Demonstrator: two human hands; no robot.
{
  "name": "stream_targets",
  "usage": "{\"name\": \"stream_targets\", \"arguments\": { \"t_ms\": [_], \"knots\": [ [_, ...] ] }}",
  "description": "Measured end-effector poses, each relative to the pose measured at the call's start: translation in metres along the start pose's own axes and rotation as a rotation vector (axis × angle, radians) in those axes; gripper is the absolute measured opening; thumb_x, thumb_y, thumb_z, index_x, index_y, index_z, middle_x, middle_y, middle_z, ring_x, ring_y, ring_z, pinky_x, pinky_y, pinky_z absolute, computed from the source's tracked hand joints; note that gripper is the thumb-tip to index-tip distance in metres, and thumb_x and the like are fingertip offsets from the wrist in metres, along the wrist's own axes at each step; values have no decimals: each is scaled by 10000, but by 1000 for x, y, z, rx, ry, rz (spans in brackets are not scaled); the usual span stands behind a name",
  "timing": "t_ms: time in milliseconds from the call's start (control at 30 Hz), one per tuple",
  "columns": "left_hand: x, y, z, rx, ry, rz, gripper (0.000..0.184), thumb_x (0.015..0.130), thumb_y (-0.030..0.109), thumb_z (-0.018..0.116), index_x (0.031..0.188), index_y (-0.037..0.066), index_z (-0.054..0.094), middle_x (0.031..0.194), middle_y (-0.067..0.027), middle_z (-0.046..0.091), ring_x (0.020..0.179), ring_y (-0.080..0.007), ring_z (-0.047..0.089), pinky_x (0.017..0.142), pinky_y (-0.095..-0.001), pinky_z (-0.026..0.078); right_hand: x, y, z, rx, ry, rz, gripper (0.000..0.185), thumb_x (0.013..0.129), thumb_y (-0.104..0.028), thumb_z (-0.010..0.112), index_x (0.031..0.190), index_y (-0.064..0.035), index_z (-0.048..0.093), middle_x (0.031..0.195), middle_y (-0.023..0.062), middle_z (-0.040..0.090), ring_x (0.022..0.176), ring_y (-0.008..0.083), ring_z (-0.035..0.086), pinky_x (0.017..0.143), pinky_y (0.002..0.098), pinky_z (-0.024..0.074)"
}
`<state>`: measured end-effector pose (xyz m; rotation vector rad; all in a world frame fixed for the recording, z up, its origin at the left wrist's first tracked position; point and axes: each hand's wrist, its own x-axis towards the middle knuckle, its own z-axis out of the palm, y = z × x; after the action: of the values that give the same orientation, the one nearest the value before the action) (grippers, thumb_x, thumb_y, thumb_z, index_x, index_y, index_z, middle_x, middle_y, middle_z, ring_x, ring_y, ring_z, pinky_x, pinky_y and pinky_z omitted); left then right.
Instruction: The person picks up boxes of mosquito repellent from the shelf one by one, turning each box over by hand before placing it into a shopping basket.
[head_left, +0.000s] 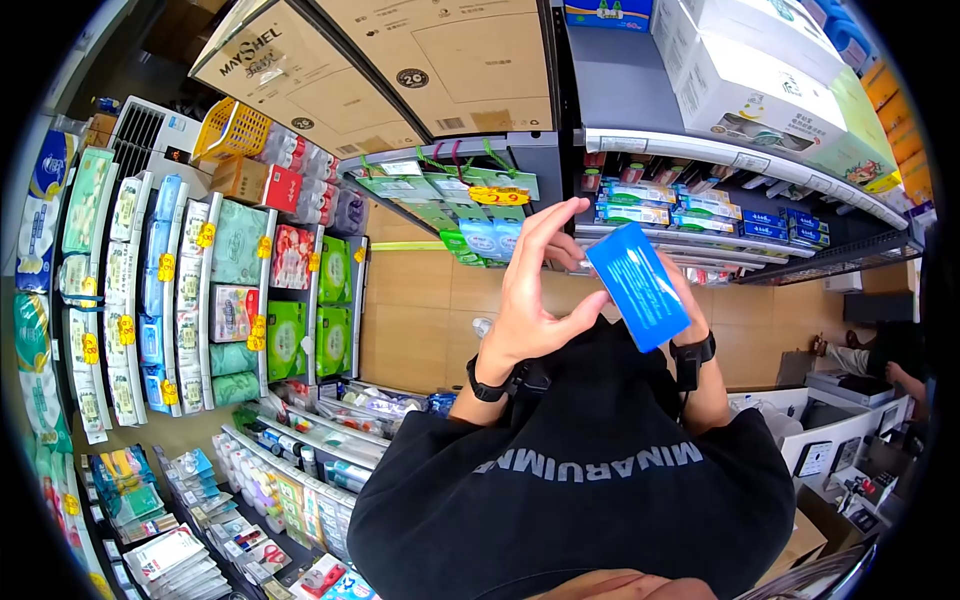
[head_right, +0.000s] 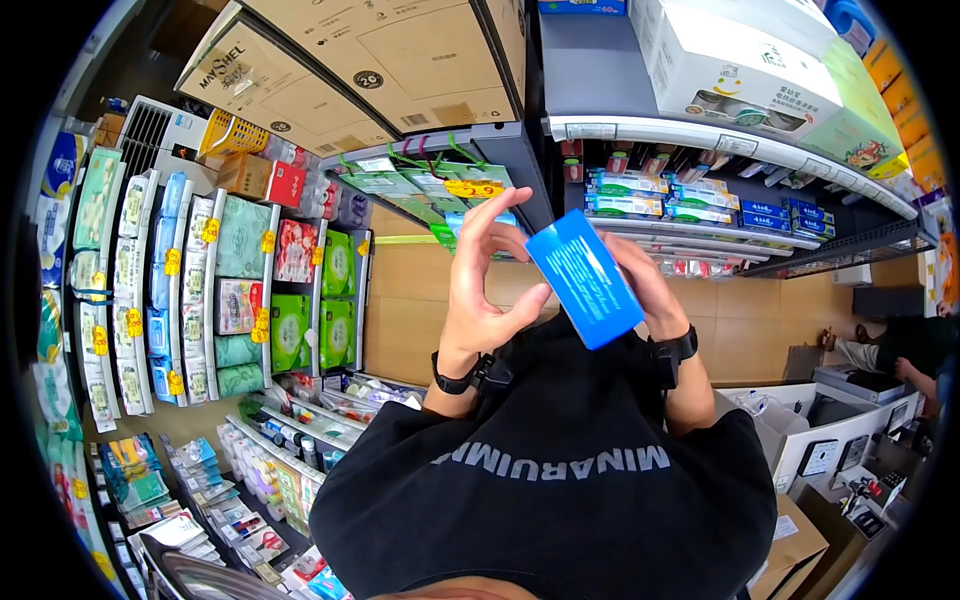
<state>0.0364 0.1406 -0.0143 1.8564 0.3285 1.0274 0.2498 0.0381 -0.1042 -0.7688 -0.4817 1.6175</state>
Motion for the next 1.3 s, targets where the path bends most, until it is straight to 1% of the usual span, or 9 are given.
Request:
{"name": "stream_targets", "arguments": {
  "t_ms": [100, 200, 267, 633, 967, 1067, 1133, 1167, 1300],
  "knots": [
    [2, 7, -1, 9, 2, -97, 972, 671, 146, 855, 1506, 2, 377, 1397, -195, 532, 880, -137, 593, 832, -301, 513, -14, 5, -1, -462, -48, -245, 467, 1040, -308, 536, 1381, 12, 532, 1171, 119, 689, 1039, 181, 682, 886, 285, 552],
    [3, 7, -3, -7, -93, -88, 941, 642, 120, 878, 1472, -2, 452, 1288, -172, 616, 797, -122, 589, 784, -276, 503, -12, -6, -1, -681, -190, -118, 521, 997, -365, 589, 1335, 28, 547, 1091, 167, 699, 981, 249, 700, 824, 304, 562],
    [1, 7, -3, 8, -93, -93, 826, 639, 111, 892, 1385, -13, 561, 1192, -151, 654, 790, -129, 595, 761, -269, 497, -8, -3, -3, 95, -281, 108, 576, 963, -429, 616, 1292, 40, 555, 1071, 207, 693, 894, 302, 713, 738, 335, 575],
    [-4, 2, -13, 64, -83, -48, 679, 688, 122, 893, 1304, 10, 629, 1205, -123, 625, 915, -172, 598, 753, -285, 497, 3, 2, -10, -211, -291, -14, 579, 1004, -346, 567, 1414, 53, 478, 1058, 209, 685, 775, 306, 725, 653, 372, 596],
    [-24, 6, -50, 139, 51, -150, 661, 734, 118, 854, 1338, 13, 607, 1292, -132, 605, 1031, -230, 627, 810, -313, 511, 50, 2, 31, 18, -407, 223, 550, 1010, -319, 562, 1397, 64, 482, 1046, 229, 685, 786, 342, 722, 662, 377, 600],
    [-39, 5, -70, 201, 207, -150, 654, 759, 108, 827, 1362, 15, 588, 1322, -139, 585, 1052, -232, 630, 837, -321, 518, 70, 9, 63, 21, -497, 260, 465, 1027, -312, 547, 1332, 39, 553, 1047, 201, 695, 810, 278, 730, 666, 348, 597],
    [-54, 4, -87, 189, 285, -184, 645, 779, 78, 792, 1381, 16, 567, 1355, -144, 559, 1077, -229, 628, 863, -324, 517, 89, 38, 55, -213, -19, 422, 374, 1046, -334, 525, 1186, -8, 644, 888, 92, 707, 697, 129, 695, 555, 243, 544],
    [-62, 2, -96, 177, 361, -228, 637, 787, 65, 777, 1384, 14, 561, 1355, -146, 554, 1081, -225, 626, 866, -327, 516, 101, 34, 65, -268, -137, 521, 340, 1061, -354, 500, 1079, -63, 674, 731, -31, 646, 561, 11, 592, 436, 169, 426],
    [-96, 1, -130, 116, 627, -337, 547, 853, 13, 692, 1379, 6, 543, 1336, -146, 542, 1007, -173, 615, 833, -295, 513, 135, 60, 119, -372, -48, 531, 342, 1067, -358, 500, 1141, -57, 644, 754, -53, 620, 613, 2, 572, 480, 170, 428]
  ]
}}
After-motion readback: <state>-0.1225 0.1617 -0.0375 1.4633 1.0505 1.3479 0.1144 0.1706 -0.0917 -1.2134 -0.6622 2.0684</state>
